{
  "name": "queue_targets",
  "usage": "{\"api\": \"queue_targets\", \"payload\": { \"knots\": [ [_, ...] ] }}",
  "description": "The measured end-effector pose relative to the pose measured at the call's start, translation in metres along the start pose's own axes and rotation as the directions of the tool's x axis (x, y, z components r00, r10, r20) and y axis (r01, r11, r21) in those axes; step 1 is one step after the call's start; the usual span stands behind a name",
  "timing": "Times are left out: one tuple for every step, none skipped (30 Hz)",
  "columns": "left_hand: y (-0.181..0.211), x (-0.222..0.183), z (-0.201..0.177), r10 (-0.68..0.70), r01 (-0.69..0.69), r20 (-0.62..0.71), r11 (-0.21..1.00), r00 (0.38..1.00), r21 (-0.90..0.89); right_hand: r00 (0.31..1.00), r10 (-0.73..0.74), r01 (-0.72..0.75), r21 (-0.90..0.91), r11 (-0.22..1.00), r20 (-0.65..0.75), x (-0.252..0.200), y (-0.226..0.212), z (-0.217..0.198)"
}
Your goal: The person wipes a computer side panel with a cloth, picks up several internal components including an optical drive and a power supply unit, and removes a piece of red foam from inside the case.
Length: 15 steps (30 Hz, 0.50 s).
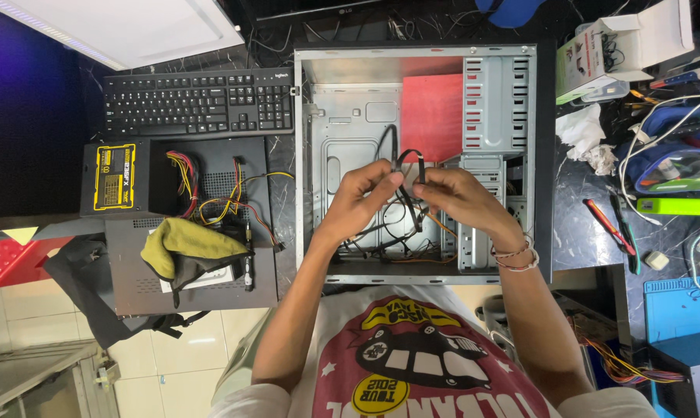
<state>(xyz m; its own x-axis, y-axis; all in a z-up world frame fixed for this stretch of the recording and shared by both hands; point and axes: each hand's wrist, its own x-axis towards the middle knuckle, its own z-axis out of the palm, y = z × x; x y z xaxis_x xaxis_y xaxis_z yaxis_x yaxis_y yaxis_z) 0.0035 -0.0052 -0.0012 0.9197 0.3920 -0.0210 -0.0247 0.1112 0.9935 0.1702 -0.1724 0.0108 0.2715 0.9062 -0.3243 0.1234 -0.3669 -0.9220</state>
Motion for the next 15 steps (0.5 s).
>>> {"api": "queue_targets", "payload": {
  "knots": [
    [0.000, 0.000, -0.001, -0.001, 0.001, -0.001, 1.000, 1.000, 0.000, 1.000, 0.000, 0.000, 0.000, 1.000, 0.001, -0.001, -0.005, 0.001],
    [0.000, 0.000, -0.001, 0.013, -0.013, -0.026, 1.000, 1.000, -0.004, 1.000, -0.004, 0.004, 0.017, 1.000, -0.020, -0.002, -0.010, 0.001],
    [0.000, 0.000, -0.002, 0.026, -0.027, -0.051, 1.000, 0.998, -0.007, 0.999, -0.008, 0.009, 0.034, 0.999, -0.042, -0.004, -0.015, 0.002],
    [0.000, -0.001, -0.004, 0.026, -0.026, -0.053, 1.000, 0.998, -0.007, 0.999, -0.008, 0.009, 0.034, 0.999, -0.040, -0.005, -0.011, 0.001],
    [0.000, -0.002, -0.006, 0.012, -0.013, -0.071, 1.000, 0.997, -0.017, 0.999, 0.018, -0.016, 0.044, 0.999, -0.036, -0.006, -0.007, 0.000],
    [-0.001, -0.003, -0.008, -0.003, 0.000, -0.089, 1.000, 0.996, -0.027, 0.999, 0.044, -0.042, 0.054, 0.998, -0.032, -0.007, -0.003, -0.001],
    [0.004, -0.003, -0.010, -0.004, 0.001, -0.090, 1.000, 0.996, -0.026, 0.999, 0.044, -0.042, 0.054, 0.998, -0.030, -0.006, 0.000, -0.002],
    [0.008, -0.003, -0.012, 0.000, -0.004, -0.102, 0.999, 0.995, -0.039, 0.997, 0.074, -0.074, 0.046, 0.996, -0.008, -0.006, 0.002, -0.003],
    [0.013, -0.003, -0.013, 0.004, -0.010, -0.114, 0.999, 0.994, -0.052, 0.994, 0.105, -0.105, 0.038, 0.994, 0.013, -0.005, 0.005, -0.004],
    [0.012, -0.002, -0.016, 0.004, -0.010, -0.114, 0.999, 0.993, -0.052, 0.994, 0.104, -0.105, 0.038, 0.994, 0.014, -0.003, 0.008, -0.004],
    [0.010, -0.001, -0.019, 0.014, -0.019, -0.117, 0.999, 0.993, -0.044, 0.987, 0.143, -0.141, -0.027, 0.990, 0.068, 0.000, 0.011, -0.003],
    [0.008, 0.001, -0.021, 0.024, -0.028, -0.118, 0.999, 0.993, -0.037, 0.976, 0.185, -0.174, -0.093, 0.980, 0.118, 0.002, 0.014, -0.003],
    [0.005, 0.002, -0.023, 0.024, -0.028, -0.118, 0.999, 0.993, -0.038, 0.976, 0.185, -0.175, -0.093, 0.980, 0.117, 0.008, 0.016, 0.001],
    [0.002, 0.003, -0.025, 0.029, -0.033, -0.123, 0.999, 0.992, -0.033, 0.959, 0.233, -0.196, -0.217, 0.956, 0.158, 0.014, 0.018, 0.005],
    [-0.002, 0.005, -0.026, 0.035, -0.039, -0.128, 0.999, 0.991, -0.029, 0.939, 0.285, -0.209, -0.338, 0.917, 0.193, 0.019, 0.020, 0.009]
  ]
}}
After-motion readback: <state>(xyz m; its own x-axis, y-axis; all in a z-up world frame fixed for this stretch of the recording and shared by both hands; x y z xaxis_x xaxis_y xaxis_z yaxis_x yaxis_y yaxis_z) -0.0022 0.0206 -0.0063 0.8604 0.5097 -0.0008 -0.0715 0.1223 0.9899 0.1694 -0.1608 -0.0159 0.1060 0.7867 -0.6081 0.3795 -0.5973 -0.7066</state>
